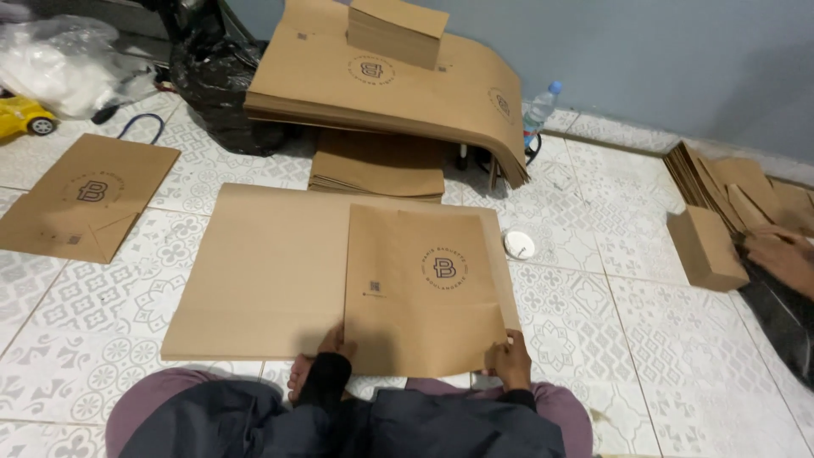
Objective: The person sits on the floor and folds flat brown paper sheets into bag shapes. They use a small brush to apply a white adhesive substance along the center fold to seal the bags. The person handles multiple bags, folding and gluing them one by one.
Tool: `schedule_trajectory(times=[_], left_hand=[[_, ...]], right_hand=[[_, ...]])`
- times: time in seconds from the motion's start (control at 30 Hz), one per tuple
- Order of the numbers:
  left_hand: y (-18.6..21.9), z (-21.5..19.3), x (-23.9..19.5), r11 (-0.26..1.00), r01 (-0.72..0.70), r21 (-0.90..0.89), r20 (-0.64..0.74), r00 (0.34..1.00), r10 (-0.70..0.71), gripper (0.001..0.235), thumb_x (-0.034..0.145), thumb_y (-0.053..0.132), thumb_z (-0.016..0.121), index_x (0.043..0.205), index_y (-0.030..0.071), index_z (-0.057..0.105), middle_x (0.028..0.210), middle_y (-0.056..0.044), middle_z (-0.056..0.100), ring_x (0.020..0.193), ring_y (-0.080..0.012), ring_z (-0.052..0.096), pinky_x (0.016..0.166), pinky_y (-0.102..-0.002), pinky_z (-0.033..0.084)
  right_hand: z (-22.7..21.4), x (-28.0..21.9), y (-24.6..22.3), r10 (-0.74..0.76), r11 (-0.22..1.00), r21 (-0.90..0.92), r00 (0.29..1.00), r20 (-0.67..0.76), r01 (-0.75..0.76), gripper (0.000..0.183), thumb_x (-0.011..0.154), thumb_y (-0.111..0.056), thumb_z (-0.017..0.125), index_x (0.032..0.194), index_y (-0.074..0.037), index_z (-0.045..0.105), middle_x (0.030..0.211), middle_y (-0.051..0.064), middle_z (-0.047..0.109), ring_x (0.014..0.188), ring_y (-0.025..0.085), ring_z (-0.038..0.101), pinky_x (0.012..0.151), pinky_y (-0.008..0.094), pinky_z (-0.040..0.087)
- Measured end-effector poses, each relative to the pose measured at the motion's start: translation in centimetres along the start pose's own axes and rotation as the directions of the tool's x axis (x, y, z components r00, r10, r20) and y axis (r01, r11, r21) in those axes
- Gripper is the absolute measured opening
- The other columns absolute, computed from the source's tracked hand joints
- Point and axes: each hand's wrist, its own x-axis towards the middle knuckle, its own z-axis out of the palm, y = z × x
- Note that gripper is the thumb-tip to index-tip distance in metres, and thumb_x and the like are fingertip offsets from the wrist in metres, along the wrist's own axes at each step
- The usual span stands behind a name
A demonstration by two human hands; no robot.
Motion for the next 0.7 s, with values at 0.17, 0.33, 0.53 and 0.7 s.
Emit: schedule_trajectory(times=[0.17,0.33,0.53,0.7], left_hand=[[-1.5,1.0,-1.5,0.977,0.069,-0.199,-0.032,0.996,-0.077,0.064,0.083,-0.001,0.057,0.143,0.021,0.06,0.111,-0.015,0.076,0.095,-0.0246,0.073,0.077,-0.033,0.059],[3.3,-0.2,-4.1,0.994,0.083,0.073,-0.163,0.984,-0.07,0.058,0.083,0.012,0.055,0.137,0.031,0.067,0.116,-0.01,0.071,0.1,-0.0187,0.069,0.086,-0.024,0.052],[14.0,-3.2,-6.8,0.795,0.397,0.459,-0.128,0.915,-0.383,0.071,0.082,0.038,0.055,0.149,0.06,0.041,0.146,0.017,0.062,0.131,-0.0119,0.062,0.106,-0.026,0.043],[4.1,-4.4,-0.7,0.984,-0.081,-0.161,-0.128,0.99,0.06,0.062,0.086,0.005,0.064,0.147,0.015,0.059,0.126,-0.013,0.07,0.109,-0.0225,0.069,0.093,-0.03,0.052]], right_hand=[[-0.5,-2.4,-1.4,-0.04,0.999,0.028,0.999,-0.009,0.041,0.038,0.1,-0.015,0.05,0.137,-0.015,0.05,0.119,0.02,0.066,0.071,0.035,0.066,0.055,0.043,0.062],[-0.4,-1.6,-0.7,-0.084,0.992,0.097,0.996,-0.017,0.085,0.04,0.096,-0.014,0.052,0.135,-0.013,0.054,0.114,0.018,0.069,0.077,0.033,0.064,0.051,0.044,0.06],[1.1,-1.6,-1.3,-0.104,0.955,0.284,0.994,0.033,0.09,0.046,0.096,-0.015,0.054,0.141,-0.012,0.049,0.11,0.018,0.058,0.087,0.03,0.055,0.056,0.043,0.057],[3.2,-0.9,-3.7,-0.066,0.946,0.321,0.996,0.056,0.044,0.047,0.1,-0.017,0.055,0.146,-0.013,0.048,0.099,0.014,0.048,0.083,0.025,0.049,0.059,0.043,0.06]])
